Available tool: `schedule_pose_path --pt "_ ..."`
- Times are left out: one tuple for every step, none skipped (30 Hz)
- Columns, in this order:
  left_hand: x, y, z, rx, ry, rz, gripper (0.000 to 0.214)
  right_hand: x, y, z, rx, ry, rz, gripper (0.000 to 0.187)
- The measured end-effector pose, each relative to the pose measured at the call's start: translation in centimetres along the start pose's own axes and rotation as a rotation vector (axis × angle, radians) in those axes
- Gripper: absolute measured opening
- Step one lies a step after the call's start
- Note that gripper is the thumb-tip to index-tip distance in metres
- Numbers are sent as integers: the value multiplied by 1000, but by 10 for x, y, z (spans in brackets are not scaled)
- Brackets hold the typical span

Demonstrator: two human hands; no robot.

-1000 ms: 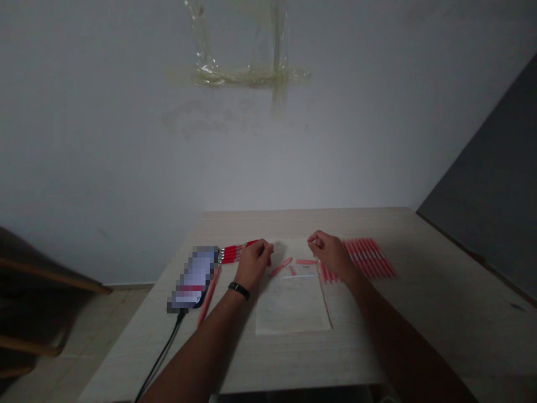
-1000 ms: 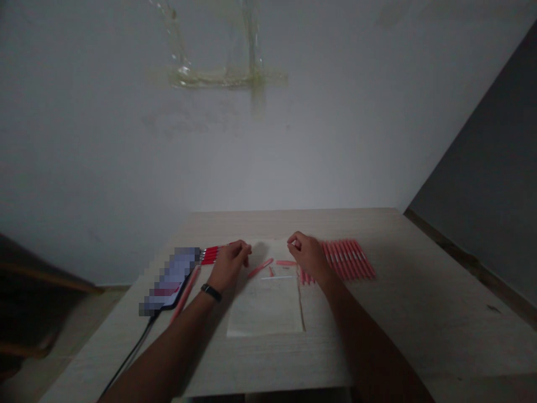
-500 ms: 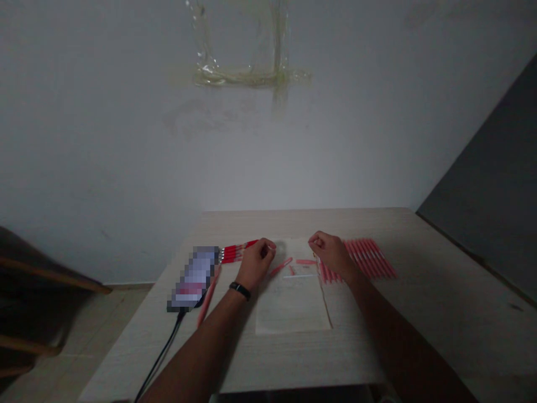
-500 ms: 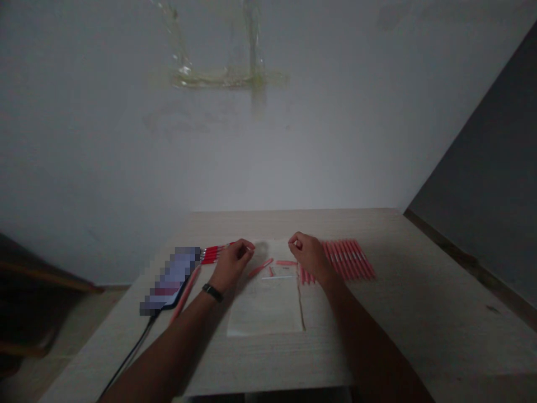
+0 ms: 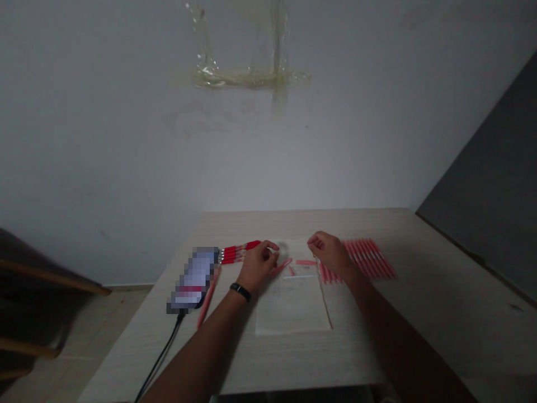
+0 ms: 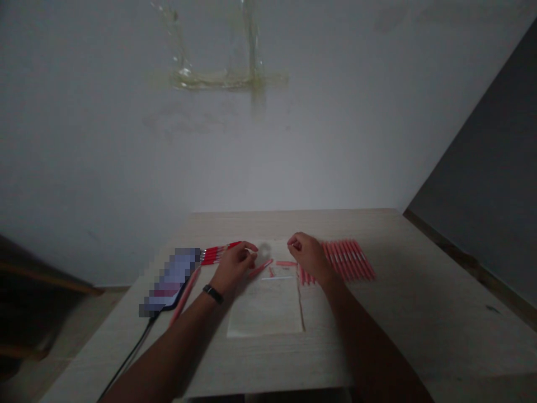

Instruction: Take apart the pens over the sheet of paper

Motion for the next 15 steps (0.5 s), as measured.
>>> schedule_pose_path --pt "0 0 0 -8 -8 1 22 0 0 1 3 7 3 9" --pt "0 -1 0 -24 -20 -2 22 0 1 2 4 15 8 8" --pt "0 -1 -1 -46 -33 -6 22 0 1 4 3 25 14 8" --pt "0 -1 -1 -68 -46 -6 22 1 1 6 -1 36 21 7" --pt "0 -1 -2 -84 -57 -6 22 1 1 8 -7 46 28 6" --pt "0 -1 -2 -95 -64 -4 22 1 1 10 -15 54 35 6" --pt "0 -1 -2 -102 -69 -4 23 2 1 11 -23 61 42 5" --pt "0 -1 -2 -108 -71 -3 23 2 0 13 -30 66 51 5" --pt "0 -1 -1 -115 -72 -5 22 2 0 14 -34 71 59 4" --pt "0 -1 0 -121 -74 -5 22 3 0 15 -35 75 66 4" --pt "-1 -1 0 -125 -75 -4 22 3 -1 16 -35 77 71 4" --pt "-1 -2 1 -127 -76 -1 21 3 -1 16 -33 79 75 4" --pt "-1 -2 2 -126 -77 0 21 3 -1 17 -32 83 76 4" --pt "-1 -2 3 -124 -79 1 20 3 -1 17 -32 89 75 4" --pt "-1 -2 3 -123 -81 3 20 2 -1 17 -33 96 76 4"
Point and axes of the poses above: each hand's wrist, its own x-axis away from the middle knuckle, its own y-axis out of the back of the hand, z = x × y, the point moved 7 cm from there along -x, towards the middle knuckle, and after that the axes turned 7 degrees about x, right-handed, at the moved point
